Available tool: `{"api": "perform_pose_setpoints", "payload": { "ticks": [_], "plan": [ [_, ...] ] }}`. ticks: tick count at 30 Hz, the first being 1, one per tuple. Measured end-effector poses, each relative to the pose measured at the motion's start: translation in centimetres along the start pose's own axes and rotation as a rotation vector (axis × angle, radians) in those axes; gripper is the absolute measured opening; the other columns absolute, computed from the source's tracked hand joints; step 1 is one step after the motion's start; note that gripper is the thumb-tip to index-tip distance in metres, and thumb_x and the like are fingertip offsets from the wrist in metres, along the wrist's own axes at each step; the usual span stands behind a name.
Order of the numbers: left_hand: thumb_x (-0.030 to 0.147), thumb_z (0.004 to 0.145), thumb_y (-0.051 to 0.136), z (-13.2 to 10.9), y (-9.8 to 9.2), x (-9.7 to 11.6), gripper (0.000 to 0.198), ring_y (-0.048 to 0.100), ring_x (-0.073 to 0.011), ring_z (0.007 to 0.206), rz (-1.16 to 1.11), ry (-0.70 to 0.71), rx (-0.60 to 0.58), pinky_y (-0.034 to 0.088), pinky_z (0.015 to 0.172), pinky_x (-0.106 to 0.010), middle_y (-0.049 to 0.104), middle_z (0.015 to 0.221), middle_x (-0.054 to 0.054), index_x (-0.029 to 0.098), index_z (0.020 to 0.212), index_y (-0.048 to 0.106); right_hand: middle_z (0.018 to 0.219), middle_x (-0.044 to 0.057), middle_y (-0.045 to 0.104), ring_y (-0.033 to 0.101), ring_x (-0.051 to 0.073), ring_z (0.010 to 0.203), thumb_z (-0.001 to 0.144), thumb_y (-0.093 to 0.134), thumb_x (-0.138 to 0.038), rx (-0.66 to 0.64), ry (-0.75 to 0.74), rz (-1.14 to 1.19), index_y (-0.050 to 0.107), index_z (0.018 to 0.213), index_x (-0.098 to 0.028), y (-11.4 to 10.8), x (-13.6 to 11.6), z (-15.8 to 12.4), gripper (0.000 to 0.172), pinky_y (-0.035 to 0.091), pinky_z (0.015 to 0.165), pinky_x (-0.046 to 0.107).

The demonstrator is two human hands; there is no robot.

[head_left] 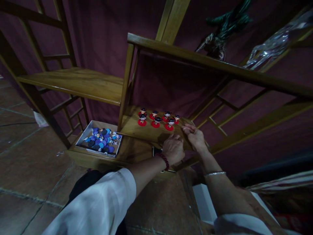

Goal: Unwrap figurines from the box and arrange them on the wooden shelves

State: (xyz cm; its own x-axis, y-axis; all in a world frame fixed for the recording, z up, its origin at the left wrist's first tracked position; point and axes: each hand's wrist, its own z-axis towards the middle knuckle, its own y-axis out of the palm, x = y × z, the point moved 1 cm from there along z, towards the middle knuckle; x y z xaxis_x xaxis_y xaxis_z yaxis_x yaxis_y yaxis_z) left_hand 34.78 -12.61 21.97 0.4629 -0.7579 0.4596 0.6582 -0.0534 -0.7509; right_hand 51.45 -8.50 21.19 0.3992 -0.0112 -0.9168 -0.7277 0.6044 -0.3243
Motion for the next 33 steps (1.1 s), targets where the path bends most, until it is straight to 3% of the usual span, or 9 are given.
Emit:
{"api": "perform_pose_setpoints", "payload": {
  "ticks": [6,13,17,23,28,33],
  "plan": [
    [0.013,0.073,0.048,-0.8,0.4,-0.5,0.023,0.051,-0.0182,0.097,-0.049,0.004,0.027,0.039,0.095,-0.030,0.060,0.096,-0.009,0.011,0.091,0.061,0.083,0.007,0.070,0.066,0.018,0.083,0.065,0.066,-0.036,-0.040,-0.065,0.000,0.060,0.092,-0.015,0.0,0.1,-1.1,0.035,0.049,0.086,0.035],
    [0.009,0.073,0.045,-2.5,-1.0,-1.0,0.026,0.051,-0.0164,0.104,-0.099,0.034,0.005,0.038,0.099,-0.029,0.059,0.109,-0.009,0.012,0.093,0.062,0.083,0.009,0.070,0.066,0.016,0.079,0.066,0.063,-0.045,-0.080,-0.118,-0.014,0.060,0.095,-0.013,0.2,-0.5,-3.0,0.043,0.050,0.081,0.035],
    [0.009,0.073,0.045,-4.0,-1.6,-1.9,0.026,0.046,-0.0154,0.114,-0.155,0.057,-0.020,0.038,0.099,-0.028,0.054,0.123,-0.007,0.015,0.092,0.063,0.082,0.010,0.070,0.065,0.016,0.074,0.069,0.060,-0.046,-0.087,-0.160,0.029,0.060,0.099,-0.013,1.1,-1.8,-5.6,0.045,0.051,0.077,0.034],
    [0.006,0.074,0.044,-5.9,-2.9,-3.1,0.029,0.043,-0.0145,0.120,-0.191,0.152,-0.028,0.035,0.102,-0.028,0.051,0.128,-0.007,0.014,0.094,0.064,0.085,0.010,0.070,0.065,0.017,0.077,0.073,0.055,-0.048,-0.107,-0.202,0.033,0.061,0.101,-0.014,2.8,-3.7,-10.0,0.044,0.052,0.075,0.033],
    [0.004,0.073,0.043,-7.6,-4.9,-3.9,0.033,0.047,-0.0142,0.115,-0.139,0.122,-0.070,0.037,0.101,-0.028,0.055,0.122,-0.006,0.016,0.097,0.063,0.084,0.008,0.070,0.065,0.018,0.079,0.077,0.052,-0.045,-0.072,-0.270,0.007,0.063,0.095,-0.016,4.5,-4.3,-13.4,0.035,0.051,0.078,0.033],
    [0.006,0.075,0.042,-9.8,-6.2,-6.0,0.032,0.052,-0.0147,0.103,-0.070,0.049,-0.089,0.042,0.094,-0.027,0.060,0.110,-0.005,0.016,0.097,0.063,0.091,0.006,0.070,0.064,0.019,0.086,0.080,0.047,-0.041,-0.070,-0.337,-0.072,0.065,0.089,-0.020,7.4,-4.1,-16.9,0.029,0.050,0.082,0.032]
  ]
}}
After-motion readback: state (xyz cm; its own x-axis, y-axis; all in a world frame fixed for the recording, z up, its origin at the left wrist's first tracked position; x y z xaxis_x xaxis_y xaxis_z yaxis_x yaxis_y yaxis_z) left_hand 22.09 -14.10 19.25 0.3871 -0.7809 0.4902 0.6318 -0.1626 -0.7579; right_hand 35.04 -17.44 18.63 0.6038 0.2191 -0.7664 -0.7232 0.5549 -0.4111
